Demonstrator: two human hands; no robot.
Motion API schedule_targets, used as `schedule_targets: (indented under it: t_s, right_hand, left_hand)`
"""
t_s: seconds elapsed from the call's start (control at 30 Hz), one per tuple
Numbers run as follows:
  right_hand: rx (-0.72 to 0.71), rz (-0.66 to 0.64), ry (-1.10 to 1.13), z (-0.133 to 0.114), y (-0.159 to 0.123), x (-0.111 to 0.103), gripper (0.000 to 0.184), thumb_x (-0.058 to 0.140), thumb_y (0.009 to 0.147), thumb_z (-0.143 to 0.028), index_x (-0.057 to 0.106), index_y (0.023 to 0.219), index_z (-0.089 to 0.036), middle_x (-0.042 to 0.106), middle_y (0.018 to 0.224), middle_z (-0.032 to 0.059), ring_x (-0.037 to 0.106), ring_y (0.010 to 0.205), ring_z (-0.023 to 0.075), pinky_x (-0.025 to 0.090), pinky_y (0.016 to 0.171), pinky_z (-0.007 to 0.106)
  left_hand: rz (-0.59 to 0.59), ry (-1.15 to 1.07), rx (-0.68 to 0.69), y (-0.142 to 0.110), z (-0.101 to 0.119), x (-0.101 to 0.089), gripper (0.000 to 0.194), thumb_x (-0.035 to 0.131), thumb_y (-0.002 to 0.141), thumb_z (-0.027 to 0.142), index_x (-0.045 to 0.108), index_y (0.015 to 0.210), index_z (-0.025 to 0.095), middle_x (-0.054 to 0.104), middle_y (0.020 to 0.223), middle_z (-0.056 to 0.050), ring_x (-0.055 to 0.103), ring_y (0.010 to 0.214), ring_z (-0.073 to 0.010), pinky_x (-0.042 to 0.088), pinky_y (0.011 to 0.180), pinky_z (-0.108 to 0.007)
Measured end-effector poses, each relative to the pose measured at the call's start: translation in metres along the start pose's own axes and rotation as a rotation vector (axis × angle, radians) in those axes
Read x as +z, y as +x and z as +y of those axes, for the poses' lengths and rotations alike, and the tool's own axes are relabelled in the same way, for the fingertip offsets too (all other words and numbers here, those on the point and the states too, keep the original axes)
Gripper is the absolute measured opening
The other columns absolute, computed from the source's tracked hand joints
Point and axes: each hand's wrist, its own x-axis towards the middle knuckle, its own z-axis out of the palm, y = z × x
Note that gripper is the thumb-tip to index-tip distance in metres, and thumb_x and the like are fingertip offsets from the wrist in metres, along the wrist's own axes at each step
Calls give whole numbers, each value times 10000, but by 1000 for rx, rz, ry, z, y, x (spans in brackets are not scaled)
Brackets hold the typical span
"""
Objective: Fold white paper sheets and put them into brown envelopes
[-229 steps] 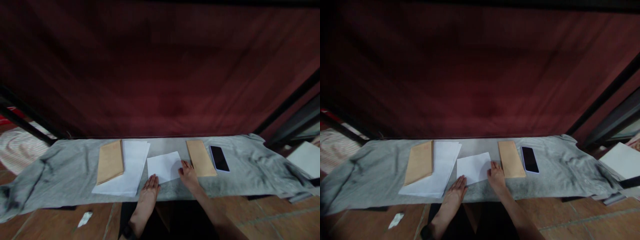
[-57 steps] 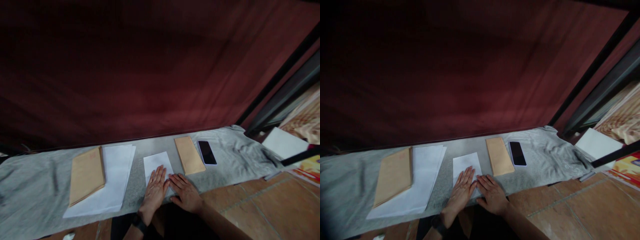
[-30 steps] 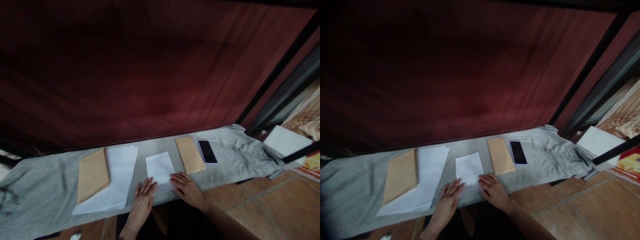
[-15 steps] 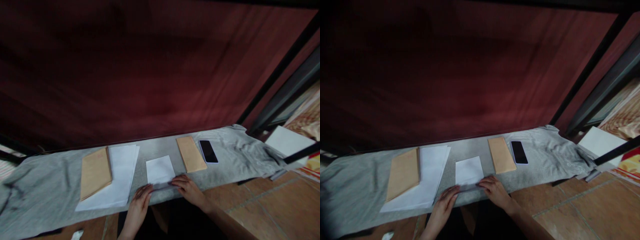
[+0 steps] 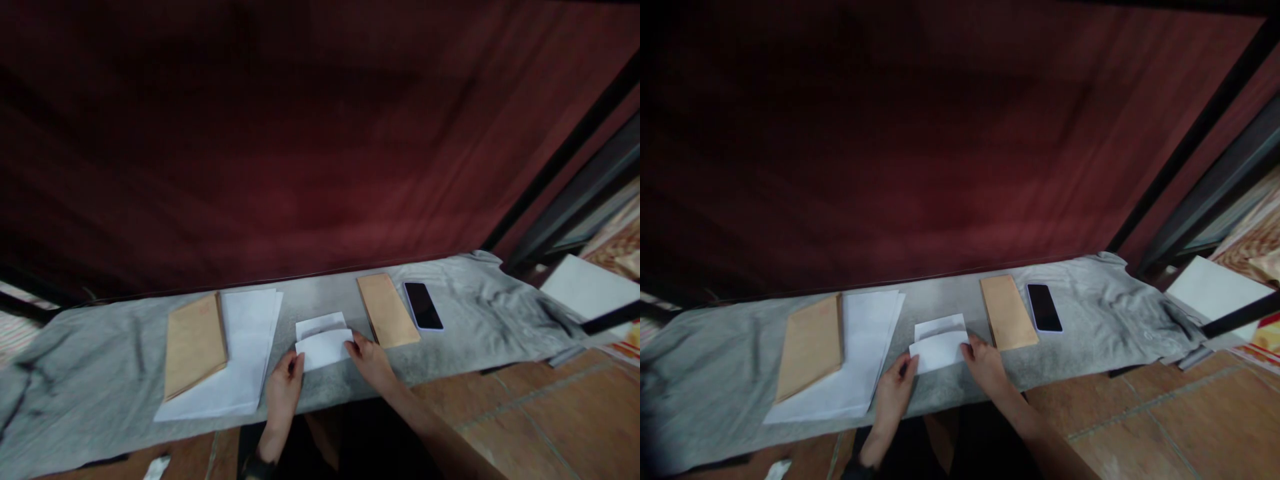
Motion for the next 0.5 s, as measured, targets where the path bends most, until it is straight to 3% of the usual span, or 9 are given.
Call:
schedule_targets:
  t_s: [0.3,0.5]
  right_hand:
    - [198,-38,-161,-18,23,-1,302,448,1030,-389,644,1181,-217,781,928,67,753,836,223,515,690,273]
    - [195,3,-219,-25,29,0,384,450,1031,-382,568,1321,-161,771,959,123,751,846,241,526,708,297]
  left_hand:
    - [-62,354,-76,20,35,-2,305,424,1006,318,686,1090,187,773,1001,-99,723,903,-211,480,749,-278]
    - [-93,507,-135,26,48,-1,355,380,1022,349,678,1119,184,775,933,-113,735,851,-234,456,674,-293]
